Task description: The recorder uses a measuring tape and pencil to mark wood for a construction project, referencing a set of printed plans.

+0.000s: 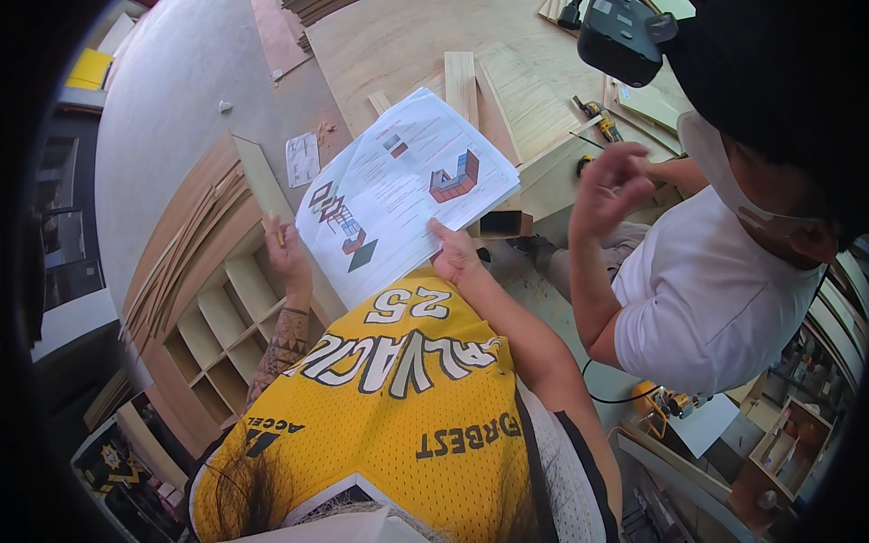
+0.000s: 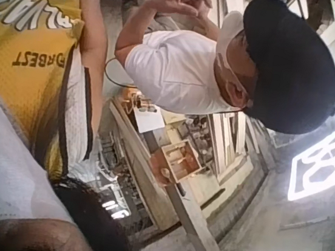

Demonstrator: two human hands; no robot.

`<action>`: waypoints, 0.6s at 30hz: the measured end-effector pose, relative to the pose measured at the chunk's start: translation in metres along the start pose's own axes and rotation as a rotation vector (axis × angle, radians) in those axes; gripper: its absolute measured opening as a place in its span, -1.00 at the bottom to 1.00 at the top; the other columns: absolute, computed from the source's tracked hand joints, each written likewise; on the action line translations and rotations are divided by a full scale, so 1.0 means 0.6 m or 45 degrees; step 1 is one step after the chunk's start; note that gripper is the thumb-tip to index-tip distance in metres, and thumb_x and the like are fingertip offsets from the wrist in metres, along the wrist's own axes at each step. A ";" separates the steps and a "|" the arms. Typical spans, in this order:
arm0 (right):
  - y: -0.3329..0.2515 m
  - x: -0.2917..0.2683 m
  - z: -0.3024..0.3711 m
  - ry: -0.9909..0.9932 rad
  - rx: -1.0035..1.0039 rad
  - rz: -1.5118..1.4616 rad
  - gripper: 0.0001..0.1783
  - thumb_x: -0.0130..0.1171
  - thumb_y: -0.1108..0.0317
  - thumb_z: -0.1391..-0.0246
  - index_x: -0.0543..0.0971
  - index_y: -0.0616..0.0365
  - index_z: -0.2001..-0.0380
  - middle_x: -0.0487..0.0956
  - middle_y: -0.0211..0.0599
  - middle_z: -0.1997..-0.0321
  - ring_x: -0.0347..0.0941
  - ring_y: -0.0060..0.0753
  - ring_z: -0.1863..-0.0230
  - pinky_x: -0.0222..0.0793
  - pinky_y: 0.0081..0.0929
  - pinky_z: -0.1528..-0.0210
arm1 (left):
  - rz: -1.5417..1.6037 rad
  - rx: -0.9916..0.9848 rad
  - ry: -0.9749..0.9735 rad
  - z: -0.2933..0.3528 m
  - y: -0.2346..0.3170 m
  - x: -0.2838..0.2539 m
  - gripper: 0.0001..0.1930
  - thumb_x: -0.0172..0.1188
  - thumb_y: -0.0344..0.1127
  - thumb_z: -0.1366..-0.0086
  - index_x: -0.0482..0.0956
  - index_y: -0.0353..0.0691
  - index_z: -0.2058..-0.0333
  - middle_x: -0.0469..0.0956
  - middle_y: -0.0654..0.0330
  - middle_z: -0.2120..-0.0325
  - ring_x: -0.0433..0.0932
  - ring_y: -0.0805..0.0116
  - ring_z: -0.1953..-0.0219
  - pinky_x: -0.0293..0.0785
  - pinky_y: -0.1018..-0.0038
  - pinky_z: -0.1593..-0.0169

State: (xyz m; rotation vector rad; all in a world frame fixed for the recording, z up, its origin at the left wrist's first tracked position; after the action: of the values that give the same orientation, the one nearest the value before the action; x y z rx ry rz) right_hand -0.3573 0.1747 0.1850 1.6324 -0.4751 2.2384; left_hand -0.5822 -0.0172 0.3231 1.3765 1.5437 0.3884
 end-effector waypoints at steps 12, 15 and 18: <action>-0.034 0.009 0.000 -0.005 -0.020 0.017 -0.47 0.06 0.57 -0.36 0.30 0.26 -0.36 0.48 -0.05 -0.33 0.46 -0.04 -0.31 0.40 -0.02 -0.40 | -0.114 -1.055 -0.325 0.240 -0.408 -0.182 -0.80 0.16 -0.29 -0.44 0.54 -0.30 0.10 0.59 0.21 0.46 0.63 0.37 0.42 0.51 0.45 0.42; -0.026 0.006 0.003 0.003 -0.027 0.016 -0.47 0.06 0.58 -0.35 0.30 0.26 -0.36 0.48 -0.05 -0.33 0.45 -0.04 -0.32 0.39 -0.02 -0.41 | -0.326 -1.118 -0.887 0.269 -0.357 -0.146 -0.80 0.13 -0.28 -0.47 0.56 -0.31 0.13 0.64 0.17 0.46 0.65 0.34 0.40 0.54 0.44 0.36; -0.014 0.011 0.007 -0.001 -0.010 0.009 -0.47 0.05 0.58 -0.36 0.30 0.24 -0.36 0.48 -0.06 -0.33 0.44 -0.04 -0.33 0.38 -0.02 -0.41 | -0.637 -0.637 -1.117 0.262 -0.340 -0.124 -0.78 0.11 -0.26 -0.49 0.56 -0.33 0.12 0.69 0.10 0.41 0.67 0.34 0.37 0.55 0.42 0.30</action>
State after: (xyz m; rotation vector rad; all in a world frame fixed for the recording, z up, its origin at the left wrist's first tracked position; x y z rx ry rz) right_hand -0.3517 0.1807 0.1929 1.6303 -0.4902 2.2385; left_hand -0.5799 -0.2013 0.1283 0.5848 0.9022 -0.1411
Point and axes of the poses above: each hand's wrist, its own z-axis away from the middle knuckle, its own x-axis out of the palm, y = z × x, the point moved 4 cm from there along -z, towards the middle knuckle
